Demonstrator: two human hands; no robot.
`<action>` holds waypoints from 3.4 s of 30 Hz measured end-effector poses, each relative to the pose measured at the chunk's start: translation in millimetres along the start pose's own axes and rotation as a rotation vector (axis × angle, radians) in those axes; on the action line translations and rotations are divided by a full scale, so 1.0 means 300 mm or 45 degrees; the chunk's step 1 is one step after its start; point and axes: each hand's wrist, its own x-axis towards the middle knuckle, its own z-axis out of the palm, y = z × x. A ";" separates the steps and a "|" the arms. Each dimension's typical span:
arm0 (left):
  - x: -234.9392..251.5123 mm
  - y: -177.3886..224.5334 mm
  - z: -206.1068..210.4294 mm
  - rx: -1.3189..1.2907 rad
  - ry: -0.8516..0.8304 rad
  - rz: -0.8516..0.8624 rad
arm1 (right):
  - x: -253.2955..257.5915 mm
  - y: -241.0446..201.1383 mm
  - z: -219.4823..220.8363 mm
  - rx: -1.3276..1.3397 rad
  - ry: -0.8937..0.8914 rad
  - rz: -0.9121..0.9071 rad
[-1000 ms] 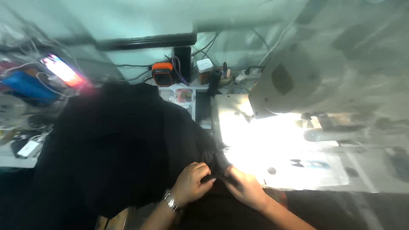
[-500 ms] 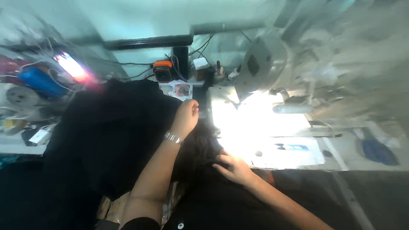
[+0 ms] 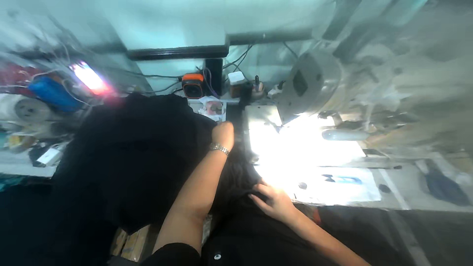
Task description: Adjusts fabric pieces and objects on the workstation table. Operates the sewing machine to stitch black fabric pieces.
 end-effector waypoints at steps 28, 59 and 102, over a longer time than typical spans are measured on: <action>0.014 -0.241 -0.009 -1.567 -0.244 -0.182 | 0.110 -0.107 -0.027 -0.091 -0.072 -0.277; -0.061 -0.327 -0.387 -2.646 0.612 0.196 | 0.178 -0.342 -0.245 -0.167 -1.215 -0.265; 0.079 -0.153 -0.077 -2.160 -0.016 0.249 | 0.948 -0.039 -0.174 0.616 -0.036 0.628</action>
